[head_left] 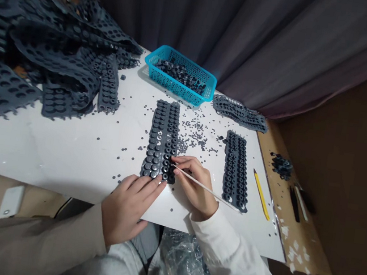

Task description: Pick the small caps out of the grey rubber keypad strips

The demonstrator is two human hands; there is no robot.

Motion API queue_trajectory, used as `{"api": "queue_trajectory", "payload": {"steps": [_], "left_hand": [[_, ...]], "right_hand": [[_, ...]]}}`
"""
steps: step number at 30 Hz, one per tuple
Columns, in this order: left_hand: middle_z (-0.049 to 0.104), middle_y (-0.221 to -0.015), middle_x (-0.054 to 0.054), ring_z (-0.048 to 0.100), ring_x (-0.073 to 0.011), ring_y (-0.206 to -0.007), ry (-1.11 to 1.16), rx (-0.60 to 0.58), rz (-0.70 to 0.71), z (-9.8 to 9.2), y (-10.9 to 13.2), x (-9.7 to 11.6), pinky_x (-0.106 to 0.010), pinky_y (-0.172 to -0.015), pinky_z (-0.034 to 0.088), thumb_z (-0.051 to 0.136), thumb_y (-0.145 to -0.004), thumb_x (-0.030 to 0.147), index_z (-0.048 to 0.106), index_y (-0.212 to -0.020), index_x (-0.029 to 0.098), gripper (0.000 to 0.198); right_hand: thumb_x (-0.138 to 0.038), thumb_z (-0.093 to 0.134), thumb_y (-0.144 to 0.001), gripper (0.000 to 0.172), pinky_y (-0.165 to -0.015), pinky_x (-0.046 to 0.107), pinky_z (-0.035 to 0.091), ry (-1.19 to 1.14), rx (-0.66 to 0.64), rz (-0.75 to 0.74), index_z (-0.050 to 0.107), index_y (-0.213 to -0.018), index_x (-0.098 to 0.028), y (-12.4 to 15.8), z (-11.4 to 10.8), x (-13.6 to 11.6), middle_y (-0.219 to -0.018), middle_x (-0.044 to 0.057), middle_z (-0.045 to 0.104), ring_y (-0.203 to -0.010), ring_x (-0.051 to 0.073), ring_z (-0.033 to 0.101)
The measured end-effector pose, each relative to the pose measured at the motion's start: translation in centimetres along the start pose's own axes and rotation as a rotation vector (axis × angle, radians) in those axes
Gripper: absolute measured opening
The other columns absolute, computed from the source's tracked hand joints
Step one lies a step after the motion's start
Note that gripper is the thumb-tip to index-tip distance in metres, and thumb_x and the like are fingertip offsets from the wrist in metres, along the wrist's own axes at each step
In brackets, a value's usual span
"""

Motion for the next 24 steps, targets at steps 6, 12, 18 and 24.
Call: {"api": "queue_trajectory", "payload": {"steps": [6,12,18,24], "left_hand": [[0.055,-0.141,-0.009,0.051,-0.0302,-0.112,0.007,0.004,0.002,0.3,-0.1,0.0,-0.044,-0.094,0.035,0.064,-0.074,0.031,0.053,-0.137,0.014,0.066],[0.058,-0.134,-0.009,0.051,-0.0298,-0.114,0.243,0.083,-0.025,-1.1,0.6,0.0,-0.044,-0.095,0.040,0.060,-0.073,0.022,0.056,-0.131,0.017,0.058],[0.067,-0.099,-0.005,0.057,-0.0233,-0.093,0.329,0.003,0.034,-4.2,-3.9,-3.8,-0.037,-0.081,0.046,0.059,-0.082,0.023,0.068,-0.107,0.022,0.027],[0.066,-0.081,-0.003,0.055,-0.0218,-0.082,0.231,-0.071,0.021,-2.9,-9.5,-6.8,-0.033,-0.073,0.042,0.066,-0.078,0.022,0.072,-0.082,0.020,0.008]], "right_hand": [[-0.028,0.056,-0.092,0.008,-0.087,0.037,0.053,0.044,0.026,-0.002,0.060,-0.090,-0.022,0.2,-0.1,0.4,-0.106,0.012,0.070,-0.104,0.022,0.066],[-0.034,0.057,-0.091,0.012,-0.077,0.033,0.052,0.043,0.259,0.174,0.060,-0.090,-0.023,0.5,-1.1,1.2,-0.096,0.008,0.075,-0.090,0.021,0.071],[-0.036,0.060,-0.088,0.015,-0.064,0.029,0.050,0.000,0.185,0.208,0.060,-0.084,-0.022,-0.6,-1.1,0.9,-0.075,0.002,0.074,-0.069,0.018,0.068],[-0.036,0.063,-0.086,0.015,-0.066,0.029,0.049,-0.108,0.186,0.238,0.061,-0.082,-0.021,-0.9,-0.8,1.8,-0.074,0.002,0.072,-0.069,0.017,0.067]]}}
Point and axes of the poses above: each hand's wrist, its own y-axis away from the middle knuckle, its own z-axis out of the palm, x = y × z, the point moved 3 cm from there along -y, towards the middle knuckle
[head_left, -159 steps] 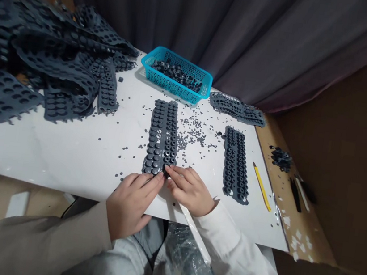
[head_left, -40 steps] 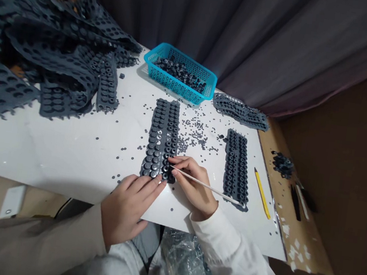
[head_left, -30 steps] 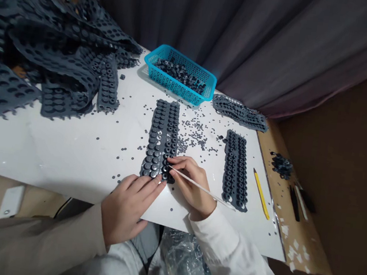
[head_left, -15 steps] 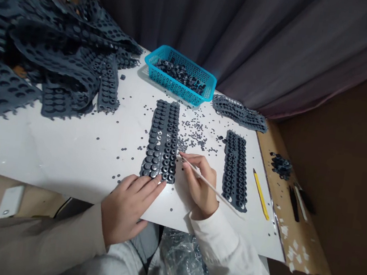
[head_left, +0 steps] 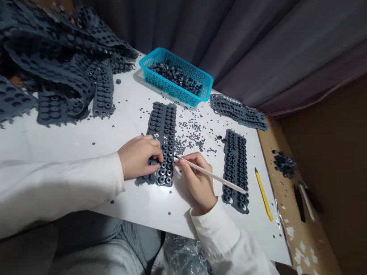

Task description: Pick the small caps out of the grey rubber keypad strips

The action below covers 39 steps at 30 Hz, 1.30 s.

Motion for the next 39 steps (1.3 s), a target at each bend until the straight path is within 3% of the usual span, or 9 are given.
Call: {"api": "queue_trajectory", "payload": {"steps": [6,12,16,19,32,39], "left_hand": [[0.064,-0.080,-0.003,0.054,-0.0213,-0.082,0.056,0.002,-0.011,0.4,-0.1,-0.2,-0.032,-0.073,0.042,0.070,-0.076,0.025,0.073,-0.083,0.019,0.009],[0.062,-0.079,-0.003,0.053,-0.0194,-0.080,0.156,0.054,0.013,1.0,0.0,-0.8,-0.031,-0.074,0.042,0.070,-0.079,0.026,0.073,-0.085,0.019,0.009],[0.061,-0.078,-0.003,0.052,-0.0195,-0.080,0.189,0.071,0.007,1.2,0.1,-0.9,-0.031,-0.073,0.041,0.071,-0.079,0.022,0.074,-0.083,0.018,0.006],[0.063,-0.079,-0.003,0.051,-0.0199,-0.081,0.195,0.049,-0.003,1.1,0.1,-0.9,-0.031,-0.074,0.041,0.070,-0.080,0.022,0.073,-0.082,0.018,0.006],[0.061,-0.073,-0.002,0.050,-0.0195,-0.077,0.223,0.042,-0.028,0.6,-0.3,-0.7,-0.030,-0.070,0.038,0.067,-0.083,0.023,0.071,-0.077,0.019,0.009],[0.058,-0.072,-0.001,0.050,-0.0196,-0.078,0.284,-0.006,-0.070,0.7,-0.4,-1.0,-0.030,-0.070,0.038,0.067,-0.084,0.028,0.069,-0.076,0.019,0.012]], "right_hand": [[-0.037,0.064,-0.086,0.017,-0.066,0.029,0.051,-0.137,0.002,0.047,0.061,-0.082,-0.021,0.7,0.3,0.5,-0.073,0.002,0.072,-0.068,0.017,0.067],[-0.035,0.063,-0.086,0.014,-0.060,0.028,0.049,-0.045,-0.020,0.002,0.063,-0.081,-0.022,0.8,0.3,0.5,-0.073,0.002,0.069,-0.065,0.015,0.063],[-0.027,0.064,-0.086,0.006,-0.078,0.035,0.053,-0.025,-0.105,-0.194,0.064,-0.082,-0.022,0.9,0.4,-0.3,-0.090,0.007,0.072,-0.085,0.019,0.067],[-0.021,0.064,-0.086,0.002,-0.088,0.040,0.053,-0.032,-0.159,-0.257,0.064,-0.085,-0.023,1.1,0.6,-0.6,-0.103,0.009,0.074,-0.100,0.021,0.066],[-0.034,0.060,-0.090,0.012,-0.090,0.041,0.053,-0.204,-0.223,-0.113,0.061,-0.089,-0.022,0.8,0.9,0.2,-0.114,0.012,0.072,-0.107,0.022,0.067],[-0.030,0.061,-0.090,0.007,-0.086,0.038,0.054,-0.337,-0.258,-0.060,0.060,-0.090,-0.023,0.5,1.2,0.8,-0.114,0.010,0.072,-0.103,0.020,0.068]]}}
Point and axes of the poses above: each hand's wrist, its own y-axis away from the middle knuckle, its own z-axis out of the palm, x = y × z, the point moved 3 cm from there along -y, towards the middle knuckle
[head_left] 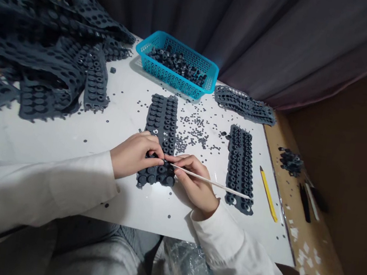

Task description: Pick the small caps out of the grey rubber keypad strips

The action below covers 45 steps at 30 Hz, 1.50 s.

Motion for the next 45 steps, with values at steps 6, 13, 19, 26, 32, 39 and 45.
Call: {"api": "queue_trajectory", "payload": {"steps": [6,13,19,26,32,39,45], "left_hand": [[0.056,-0.070,-0.001,0.050,-0.0198,-0.077,0.036,-0.021,-0.034,-0.17,-0.13,0.14,-0.030,-0.070,0.038,0.068,-0.082,0.026,0.069,-0.075,0.019,0.009],[0.056,-0.071,-0.001,0.050,-0.0199,-0.077,0.047,-0.024,-0.039,-0.08,-0.13,0.08,-0.030,-0.070,0.038,0.067,-0.082,0.025,0.069,-0.076,0.019,0.009],[0.056,-0.071,-0.001,0.051,-0.0198,-0.078,0.053,-0.025,-0.047,-0.01,-0.15,-0.11,-0.030,-0.070,0.039,0.066,-0.082,0.027,0.069,-0.076,0.019,0.010],[0.057,-0.072,-0.001,0.051,-0.0198,-0.078,0.052,-0.032,-0.026,0.16,-0.17,-0.39,-0.030,-0.070,0.040,0.064,-0.083,0.029,0.068,-0.077,0.019,0.012],[0.058,-0.073,-0.001,0.051,-0.0201,-0.079,0.051,-0.034,-0.034,0.14,-0.21,-0.28,-0.031,-0.071,0.039,0.064,-0.083,0.028,0.069,-0.077,0.020,0.012],[0.058,-0.073,-0.001,0.051,-0.0203,-0.080,0.038,-0.036,-0.035,0.05,-0.27,-0.19,-0.031,-0.071,0.039,0.063,-0.083,0.029,0.069,-0.077,0.019,0.013],[0.059,-0.074,-0.002,0.052,-0.0206,-0.080,0.040,-0.040,-0.032,0.08,-0.24,-0.19,-0.031,-0.071,0.040,0.062,-0.084,0.033,0.069,-0.077,0.020,0.016]], "right_hand": [[-0.027,0.062,-0.090,0.004,-0.087,0.038,0.054,0.056,0.013,-0.045,0.061,-0.091,-0.023,0.08,-0.11,0.20,-0.112,0.008,0.073,-0.102,0.019,0.068],[-0.024,0.062,-0.090,0.003,-0.089,0.039,0.052,0.132,0.014,-0.091,0.062,-0.092,-0.023,0.12,-0.26,0.10,-0.109,0.009,0.073,-0.104,0.020,0.067],[-0.024,0.058,-0.092,0.003,-0.087,0.039,0.053,0.272,-0.016,-0.199,0.061,-0.092,-0.023,0.07,-0.17,-0.37,-0.111,0.010,0.073,-0.101,0.020,0.066],[-0.024,0.054,-0.094,0.005,-0.083,0.039,0.054,0.350,-0.056,-0.303,0.059,-0.096,-0.023,0.08,-0.13,-0.76,-0.113,0.012,0.072,-0.098,0.020,0.065],[-0.025,0.053,-0.095,0.007,-0.080,0.039,0.055,0.415,-0.064,-0.327,0.060,-0.093,-0.024,0.06,-0.09,-0.60,-0.113,0.011,0.072,-0.094,0.020,0.065],[-0.024,0.050,-0.096,0.011,-0.083,0.037,0.056,0.525,-0.068,-0.374,0.060,-0.091,-0.022,0.09,0.16,-0.65,-0.116,0.012,0.072,-0.095,0.019,0.068],[-0.024,0.051,-0.095,0.009,-0.084,0.037,0.056,0.501,-0.026,-0.301,0.060,-0.092,-0.024,0.30,0.07,-0.56,-0.116,0.010,0.072,-0.097,0.019,0.070]]}}
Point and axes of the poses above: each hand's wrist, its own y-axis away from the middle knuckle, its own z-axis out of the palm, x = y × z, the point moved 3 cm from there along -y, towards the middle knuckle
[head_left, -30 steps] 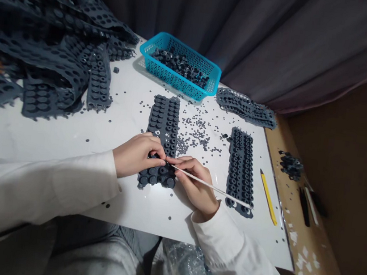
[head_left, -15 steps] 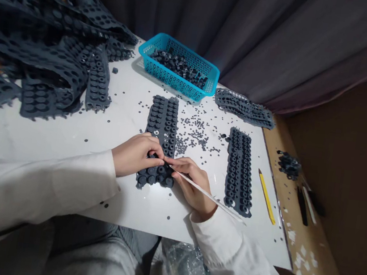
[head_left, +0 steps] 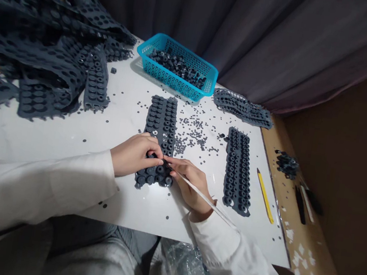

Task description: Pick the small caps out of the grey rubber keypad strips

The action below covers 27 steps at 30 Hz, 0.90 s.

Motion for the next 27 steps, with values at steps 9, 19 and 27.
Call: {"api": "queue_trajectory", "payload": {"steps": [9,19,27], "left_hand": [[0.057,-0.071,-0.001,0.052,-0.0200,-0.078,0.002,0.002,0.001,-0.13,-0.06,0.20,-0.031,-0.071,0.040,0.063,-0.083,0.030,0.070,-0.077,0.020,0.013],[0.057,-0.073,-0.002,0.052,-0.0203,-0.079,0.018,0.006,-0.012,-0.07,-0.04,0.09,-0.031,-0.071,0.040,0.062,-0.082,0.031,0.068,-0.076,0.020,0.015],[0.057,-0.072,-0.001,0.052,-0.0199,-0.078,0.018,0.008,-0.007,-0.05,0.00,0.00,-0.030,-0.070,0.040,0.062,-0.082,0.030,0.069,-0.076,0.019,0.014]], "right_hand": [[-0.023,0.057,-0.093,0.004,-0.088,0.037,0.056,-0.274,0.035,0.149,0.059,-0.096,-0.022,0.07,-0.11,0.52,-0.113,0.011,0.072,-0.109,0.021,0.069],[-0.028,0.056,-0.093,0.009,-0.086,0.034,0.055,-0.206,0.003,0.111,0.062,-0.093,-0.021,-0.17,-0.19,0.14,-0.109,0.012,0.073,-0.104,0.021,0.070],[-0.027,0.056,-0.093,0.007,-0.084,0.035,0.055,-0.199,0.004,0.089,0.061,-0.092,-0.022,-0.22,-0.22,0.02,-0.109,0.013,0.073,-0.102,0.021,0.070]]}}
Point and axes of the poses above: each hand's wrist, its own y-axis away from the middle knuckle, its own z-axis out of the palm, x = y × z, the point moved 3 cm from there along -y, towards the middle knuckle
